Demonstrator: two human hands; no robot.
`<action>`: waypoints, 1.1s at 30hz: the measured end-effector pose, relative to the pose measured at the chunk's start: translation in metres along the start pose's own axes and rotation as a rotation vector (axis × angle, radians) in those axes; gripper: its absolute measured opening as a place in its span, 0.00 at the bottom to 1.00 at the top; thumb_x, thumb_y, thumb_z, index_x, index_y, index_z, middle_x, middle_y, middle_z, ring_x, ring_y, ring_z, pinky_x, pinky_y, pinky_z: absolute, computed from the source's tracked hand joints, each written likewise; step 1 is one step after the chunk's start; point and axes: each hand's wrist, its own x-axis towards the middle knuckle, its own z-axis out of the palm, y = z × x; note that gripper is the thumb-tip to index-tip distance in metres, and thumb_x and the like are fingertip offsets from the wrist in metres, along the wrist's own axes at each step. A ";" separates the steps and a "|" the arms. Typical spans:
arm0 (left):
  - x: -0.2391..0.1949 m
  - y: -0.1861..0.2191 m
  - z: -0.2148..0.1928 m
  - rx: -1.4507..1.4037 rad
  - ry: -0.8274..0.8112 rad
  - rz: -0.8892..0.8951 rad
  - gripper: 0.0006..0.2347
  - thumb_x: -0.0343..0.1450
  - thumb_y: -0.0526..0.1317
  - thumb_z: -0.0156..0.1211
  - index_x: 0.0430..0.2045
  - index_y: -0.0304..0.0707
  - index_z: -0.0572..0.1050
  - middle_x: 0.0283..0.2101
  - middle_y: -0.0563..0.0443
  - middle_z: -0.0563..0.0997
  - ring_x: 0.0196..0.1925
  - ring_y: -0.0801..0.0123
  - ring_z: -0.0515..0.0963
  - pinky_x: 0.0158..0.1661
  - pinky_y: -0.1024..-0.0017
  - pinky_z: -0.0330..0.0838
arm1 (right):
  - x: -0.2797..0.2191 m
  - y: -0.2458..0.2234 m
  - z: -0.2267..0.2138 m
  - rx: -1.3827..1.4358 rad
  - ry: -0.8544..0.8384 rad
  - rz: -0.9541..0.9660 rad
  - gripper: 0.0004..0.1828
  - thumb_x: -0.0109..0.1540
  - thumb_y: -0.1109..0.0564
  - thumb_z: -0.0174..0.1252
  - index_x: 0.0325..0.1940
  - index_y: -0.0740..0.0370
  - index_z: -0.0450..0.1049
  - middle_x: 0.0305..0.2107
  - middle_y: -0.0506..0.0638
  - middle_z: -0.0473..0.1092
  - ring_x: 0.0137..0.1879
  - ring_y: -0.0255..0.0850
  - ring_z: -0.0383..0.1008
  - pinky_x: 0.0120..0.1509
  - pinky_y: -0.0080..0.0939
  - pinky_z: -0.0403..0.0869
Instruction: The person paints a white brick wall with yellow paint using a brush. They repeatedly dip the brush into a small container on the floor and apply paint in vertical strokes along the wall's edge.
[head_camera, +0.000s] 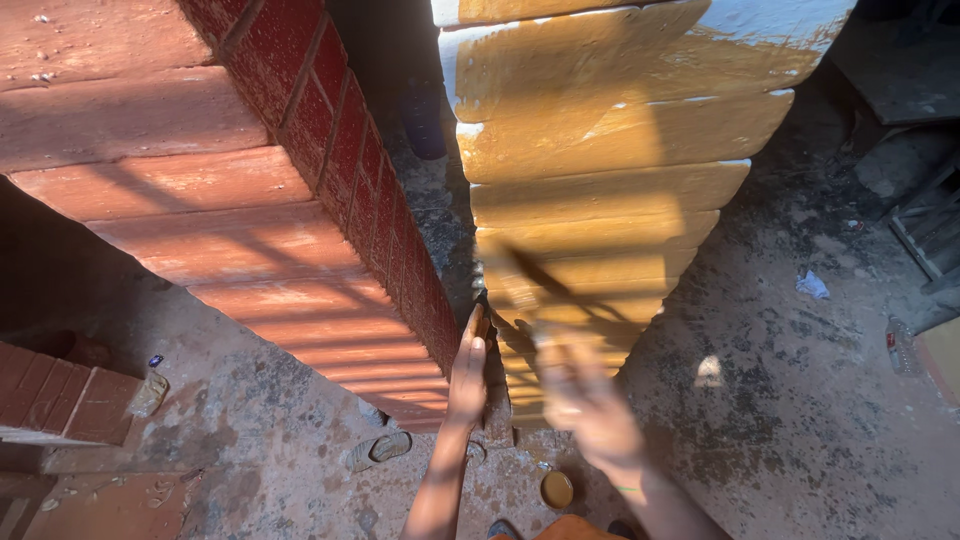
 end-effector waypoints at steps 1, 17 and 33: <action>0.000 0.003 -0.002 -0.005 -0.004 -0.020 0.26 0.81 0.46 0.36 0.72 0.26 0.52 0.76 0.37 0.56 0.78 0.56 0.54 0.73 0.64 0.46 | -0.012 -0.014 -0.012 -0.022 0.113 -0.077 0.25 0.70 0.57 0.49 0.72 0.60 0.58 0.33 0.43 0.62 0.26 0.27 0.57 0.27 0.29 0.60; 0.014 0.015 0.002 0.006 -0.171 -0.064 0.33 0.80 0.55 0.35 0.75 0.29 0.42 0.79 0.41 0.46 0.80 0.59 0.44 0.74 0.64 0.37 | -0.019 0.015 -0.026 -0.197 0.244 -0.328 0.23 0.73 0.51 0.46 0.71 0.58 0.53 0.25 0.41 0.58 0.23 0.27 0.57 0.24 0.29 0.58; 0.017 0.021 0.006 0.139 -0.168 -0.036 0.31 0.81 0.53 0.33 0.74 0.26 0.42 0.80 0.38 0.45 0.81 0.58 0.43 0.75 0.64 0.37 | -0.060 -0.082 -0.088 -0.080 0.545 -0.494 0.26 0.71 0.56 0.50 0.74 0.51 0.57 0.39 0.43 0.66 0.27 0.24 0.58 0.25 0.21 0.63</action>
